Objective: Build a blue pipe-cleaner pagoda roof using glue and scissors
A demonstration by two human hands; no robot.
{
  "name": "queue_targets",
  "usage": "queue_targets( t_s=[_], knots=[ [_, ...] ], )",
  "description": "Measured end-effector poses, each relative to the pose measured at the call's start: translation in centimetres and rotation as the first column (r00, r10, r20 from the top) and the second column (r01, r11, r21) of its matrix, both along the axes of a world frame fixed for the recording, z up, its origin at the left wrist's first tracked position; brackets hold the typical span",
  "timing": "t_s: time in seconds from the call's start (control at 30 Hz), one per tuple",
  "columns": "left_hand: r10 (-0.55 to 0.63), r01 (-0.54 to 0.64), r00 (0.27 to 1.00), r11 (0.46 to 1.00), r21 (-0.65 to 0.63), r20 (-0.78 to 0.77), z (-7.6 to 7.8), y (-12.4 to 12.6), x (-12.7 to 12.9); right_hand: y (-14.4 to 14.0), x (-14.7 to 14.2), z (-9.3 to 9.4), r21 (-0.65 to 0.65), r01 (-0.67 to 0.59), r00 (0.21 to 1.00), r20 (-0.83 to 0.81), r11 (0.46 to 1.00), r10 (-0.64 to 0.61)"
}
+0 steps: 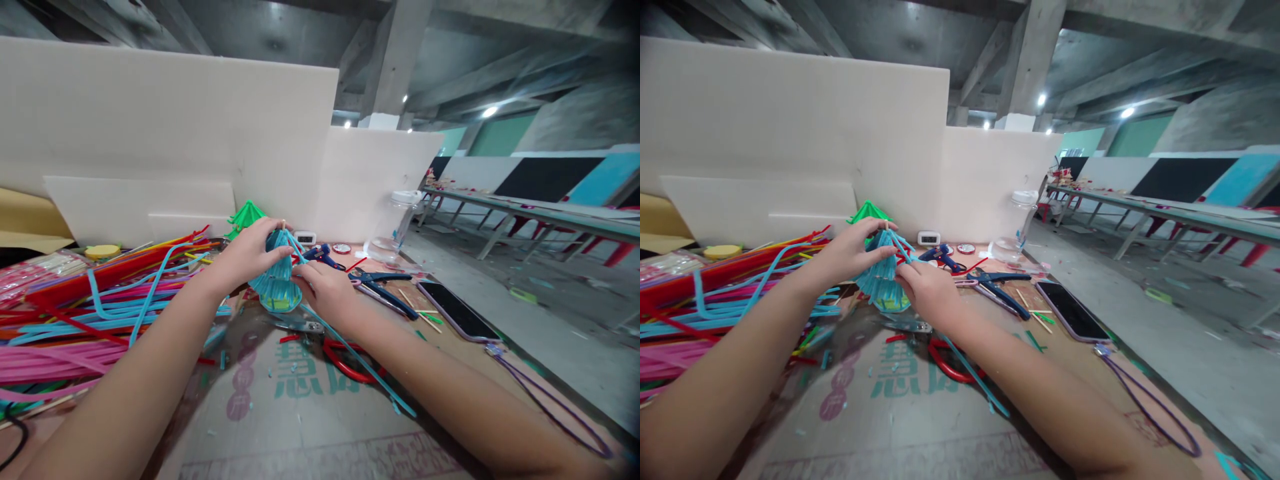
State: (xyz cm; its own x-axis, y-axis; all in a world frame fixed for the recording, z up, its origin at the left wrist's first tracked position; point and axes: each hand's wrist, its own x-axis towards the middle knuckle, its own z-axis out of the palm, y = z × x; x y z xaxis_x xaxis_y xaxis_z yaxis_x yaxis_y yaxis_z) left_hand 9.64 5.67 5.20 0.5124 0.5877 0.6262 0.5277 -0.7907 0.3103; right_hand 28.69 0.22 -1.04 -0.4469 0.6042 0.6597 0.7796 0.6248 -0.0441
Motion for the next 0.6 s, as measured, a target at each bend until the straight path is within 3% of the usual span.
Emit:
queue_targets(
  t_s=[0.1,0.17,0.23,0.37,0.47,0.6],
  knots=[
    [-0.027,0.028,0.999,0.999,-0.046,0.026,-0.1,0.2,-0.1,0.4,0.5,1.1,-0.091,0.008,0.999,-0.032,0.996,-0.011],
    [-0.027,0.034,0.998,0.993,-0.109,0.06,-0.4,0.6,-0.3,0.6,1.3,2.1,-0.218,0.041,0.996,-0.072,0.975,-0.058],
    [-0.014,0.032,0.995,0.984,-0.178,0.101,-0.8,1.0,-0.5,0.6,2.5,3.3,-0.382,0.034,0.998,-0.029,0.923,-0.048],
    [0.001,0.044,0.985,0.965,-0.258,0.171,-1.3,1.6,-0.7,0.0,4.7,4.8,-0.637,-0.06,0.977,0.12,0.769,0.176],
    [-0.002,0.049,0.986,0.959,-0.278,0.168,-1.3,1.8,-1.1,-0.4,5.6,5.1,-0.677,-0.034,0.959,0.184,0.735,0.214],
    [-0.049,0.097,0.985,0.951,-0.293,0.166,-0.9,2.3,-2.0,-1.0,6.5,4.7,-0.706,0.113,0.924,0.334,0.699,0.187]
  ],
)
